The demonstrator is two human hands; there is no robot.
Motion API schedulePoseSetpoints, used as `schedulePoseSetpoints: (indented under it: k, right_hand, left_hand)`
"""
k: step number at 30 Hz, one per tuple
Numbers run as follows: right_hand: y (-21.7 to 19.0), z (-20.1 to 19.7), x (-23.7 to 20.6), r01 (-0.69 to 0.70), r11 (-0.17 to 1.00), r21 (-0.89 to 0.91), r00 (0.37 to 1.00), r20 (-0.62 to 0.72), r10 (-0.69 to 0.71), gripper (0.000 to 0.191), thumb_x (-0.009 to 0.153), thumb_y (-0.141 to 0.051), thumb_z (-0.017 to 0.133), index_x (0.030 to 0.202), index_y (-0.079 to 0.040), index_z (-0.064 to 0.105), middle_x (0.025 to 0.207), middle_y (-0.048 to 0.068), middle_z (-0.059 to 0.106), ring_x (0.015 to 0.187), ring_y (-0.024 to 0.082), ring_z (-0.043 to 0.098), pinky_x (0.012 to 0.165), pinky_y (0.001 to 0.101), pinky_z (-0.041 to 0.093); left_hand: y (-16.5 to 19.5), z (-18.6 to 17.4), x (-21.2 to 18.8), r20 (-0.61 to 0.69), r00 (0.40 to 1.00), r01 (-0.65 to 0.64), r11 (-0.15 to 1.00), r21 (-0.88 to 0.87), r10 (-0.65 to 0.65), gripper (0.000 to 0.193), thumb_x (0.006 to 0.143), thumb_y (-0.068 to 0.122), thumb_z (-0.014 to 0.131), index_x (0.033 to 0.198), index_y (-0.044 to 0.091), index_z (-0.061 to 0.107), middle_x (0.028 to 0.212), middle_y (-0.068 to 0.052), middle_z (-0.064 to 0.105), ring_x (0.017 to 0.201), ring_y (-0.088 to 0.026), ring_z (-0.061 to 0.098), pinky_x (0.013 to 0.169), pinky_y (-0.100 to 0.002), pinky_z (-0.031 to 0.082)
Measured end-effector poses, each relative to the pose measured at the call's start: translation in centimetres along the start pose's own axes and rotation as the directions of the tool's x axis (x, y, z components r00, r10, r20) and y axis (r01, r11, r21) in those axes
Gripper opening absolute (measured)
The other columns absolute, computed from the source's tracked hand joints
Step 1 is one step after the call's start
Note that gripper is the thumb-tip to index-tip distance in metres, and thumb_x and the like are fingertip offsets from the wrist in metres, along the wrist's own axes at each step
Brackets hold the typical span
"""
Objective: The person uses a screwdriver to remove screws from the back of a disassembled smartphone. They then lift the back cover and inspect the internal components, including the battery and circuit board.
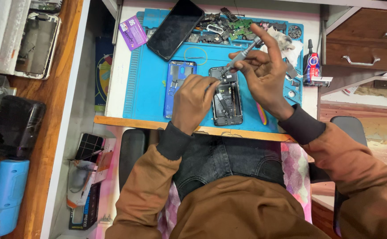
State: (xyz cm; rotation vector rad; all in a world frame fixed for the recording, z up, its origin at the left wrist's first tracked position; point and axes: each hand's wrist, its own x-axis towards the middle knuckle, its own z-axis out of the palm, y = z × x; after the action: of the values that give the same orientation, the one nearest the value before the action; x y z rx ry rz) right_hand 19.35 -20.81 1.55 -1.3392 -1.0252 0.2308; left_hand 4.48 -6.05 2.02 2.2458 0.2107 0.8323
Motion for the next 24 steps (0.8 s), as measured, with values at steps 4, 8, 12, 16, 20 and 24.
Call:
schedulePoseSetpoints:
  k: [4,8,12,16,20,24]
  right_hand:
    - [0.0,-0.3,0.5,-0.056,0.981,-0.184,0.998,-0.009,0.055,0.063,0.109,0.008,0.065,0.162,-0.006,0.033,0.118,0.021,0.075,0.11,0.026,0.076,0.094,0.035,0.067]
    - [-0.1,-0.1,0.6,-0.043,0.943,-0.33,0.999,-0.001,0.046,0.063,0.107,0.007,0.066,0.16,-0.009,0.037,0.114,0.018,0.076,0.11,0.023,0.077,0.095,0.0329,0.067]
    - [-0.2,0.0,0.6,0.019,0.924,-0.382,1.0,0.027,-0.009,0.065,0.106,0.008,0.067,0.161,-0.009,0.037,0.114,0.017,0.076,0.116,0.025,0.076,0.098,0.0345,0.066]
    - [-0.2,-0.2,0.7,0.031,0.902,-0.431,0.999,0.026,-0.022,0.064,0.105,0.008,0.069,0.159,-0.009,0.039,0.114,0.017,0.076,0.112,0.024,0.077,0.096,0.0336,0.066]
    - [-0.1,-0.1,0.6,0.007,0.938,-0.347,0.999,0.041,0.008,0.065,0.106,0.009,0.068,0.16,-0.008,0.038,0.112,0.017,0.074,0.117,0.025,0.075,0.1,0.0327,0.066]
    - [-0.1,0.3,0.6,0.006,0.927,-0.375,0.999,0.05,0.013,0.065,0.104,0.009,0.07,0.159,-0.008,0.041,0.109,0.018,0.07,0.116,0.024,0.075,0.099,0.0322,0.066]
  left_hand:
    - [-0.5,-0.9,0.1,-0.11,0.993,-0.044,0.997,0.063,0.05,0.01,0.099,0.009,0.07,0.104,0.001,0.074,0.099,-0.014,0.073,0.094,-0.031,0.068,0.083,-0.042,0.055]
    - [-1.6,-2.4,0.4,-0.159,0.986,-0.021,0.986,0.165,0.047,0.01,0.095,0.006,0.071,0.103,0.001,0.075,0.098,-0.014,0.071,0.095,-0.033,0.066,0.083,-0.042,0.055]
    - [-2.7,-4.4,0.6,-0.065,0.998,-0.015,0.989,0.145,0.025,0.009,0.09,0.007,0.076,0.098,0.003,0.077,0.101,-0.013,0.067,0.099,-0.033,0.063,0.085,-0.042,0.055]
    - [-3.4,-6.8,0.6,0.072,0.99,-0.131,0.984,0.118,0.123,0.008,0.087,0.006,0.077,0.094,0.003,0.075,0.117,-0.013,0.066,0.111,-0.034,0.06,0.093,-0.042,0.054]
    - [-3.7,-7.6,0.4,0.121,0.984,-0.145,0.983,0.111,0.132,0.008,0.086,0.007,0.078,0.093,0.003,0.075,0.12,-0.011,0.067,0.118,-0.034,0.058,0.097,-0.043,0.053]
    - [-3.9,-7.5,0.5,0.168,0.97,-0.194,0.978,0.078,0.179,0.01,0.086,0.008,0.079,0.092,0.001,0.074,0.119,-0.011,0.068,0.118,-0.033,0.058,0.098,-0.043,0.053]
